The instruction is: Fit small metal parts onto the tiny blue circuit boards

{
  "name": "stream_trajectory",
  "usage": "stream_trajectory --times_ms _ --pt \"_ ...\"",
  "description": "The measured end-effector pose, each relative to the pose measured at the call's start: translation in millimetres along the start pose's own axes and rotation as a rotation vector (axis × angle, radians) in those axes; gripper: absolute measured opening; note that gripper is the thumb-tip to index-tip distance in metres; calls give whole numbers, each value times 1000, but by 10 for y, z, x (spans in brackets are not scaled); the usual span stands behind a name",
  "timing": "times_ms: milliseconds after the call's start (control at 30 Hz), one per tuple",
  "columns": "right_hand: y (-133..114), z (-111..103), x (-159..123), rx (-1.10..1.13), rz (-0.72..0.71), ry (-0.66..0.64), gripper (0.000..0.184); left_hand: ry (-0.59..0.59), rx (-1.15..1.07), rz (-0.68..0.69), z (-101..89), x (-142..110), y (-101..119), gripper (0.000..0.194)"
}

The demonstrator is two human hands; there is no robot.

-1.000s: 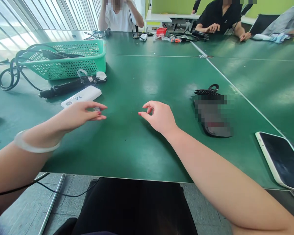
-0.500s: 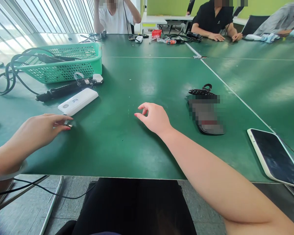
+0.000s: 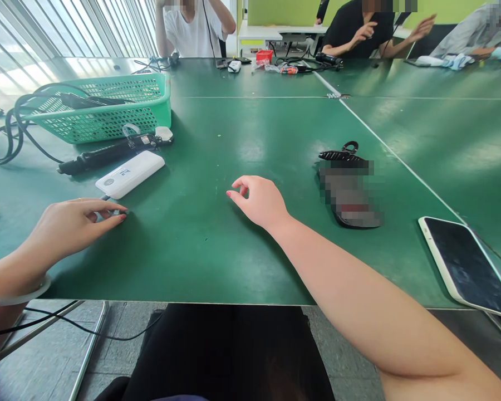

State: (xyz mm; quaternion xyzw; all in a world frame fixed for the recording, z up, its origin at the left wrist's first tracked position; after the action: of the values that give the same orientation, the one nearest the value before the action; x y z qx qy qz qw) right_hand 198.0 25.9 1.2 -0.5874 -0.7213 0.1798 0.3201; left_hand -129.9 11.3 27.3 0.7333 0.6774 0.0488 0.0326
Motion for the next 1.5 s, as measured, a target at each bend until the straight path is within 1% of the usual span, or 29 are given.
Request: stream_trajectory --times_ms 333,400,467,500,567,667,767,867,933,967,1000,1067,1167,1233,1267,1300,1367,1433,1500 --pt "5 12 -4 7 6 -10 31 20 -19 0 -2 -35 24 29" --pt "9 14 -5 7 8 -10 31 12 -25 5 10 -33 20 31" --pt "14 15 -4 6 9 -9 31 -19 -60 -36 33 -30 -24 36" --pt "17 15 -3 6 9 -8 31 -40 -107 -80 46 -33 -64 38" --pt "22 16 -2 8 8 -7 31 -77 -276 -174 65 -49 -141 42" --pt "24 13 -2 10 7 -4 29 -51 -572 -256 31 -77 -203 43" --pt "18 6 -5 2 8 2 27 5 -717 -277 16 -84 -239 40" --pt "9 9 -7 -5 7 -4 25 50 -770 -225 93 -37 -191 32" --pt "2 12 -9 -8 4 -7 23 84 -783 -188 180 9 -81 28" --pt "-1 13 -10 -9 2 -7 23 104 -776 -184 226 30 -1 26" --pt "-3 14 -10 -10 0 -7 22 107 -767 -155 273 55 129 25" --pt "-4 21 -10 -13 -3 -9 22 75 -787 -52 370 109 504 24" --pt "3 29 -4 -23 0 -8 22 -30 -922 121 493 198 1178 21" --pt "4 37 3 -31 -3 -23 21 -135 -1099 163 572 272 1538 20" --pt "0 46 5 -37 -10 -41 20 -165 -1198 161 590 314 1655 20" --pt "-6 58 5 -44 -21 -66 20 -169 -1292 166 582 356 1734 18" --pt "-17 92 1 -61 -43 -128 20 -162 -1458 161 552 428 1777 16" --pt "-25 122 -5 -78 -61 -173 22 -187 -1570 116 558 466 1720 17" --pt "-40 152 -8 -81 -78 -197 24 -232 -1616 56 587 468 1638 19"
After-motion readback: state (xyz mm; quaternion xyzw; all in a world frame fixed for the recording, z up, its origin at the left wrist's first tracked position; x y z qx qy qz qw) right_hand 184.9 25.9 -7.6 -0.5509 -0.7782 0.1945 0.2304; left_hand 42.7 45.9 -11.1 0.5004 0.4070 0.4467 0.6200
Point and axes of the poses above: each hand's wrist, its own x-axis towards the middle knuckle, its own z-axis out of the palm, y = z × x, the point moved 8 cm from there along x, towards the middle knuckle, and after that the axes turned 1 degree about z, right-handed, at the moved point
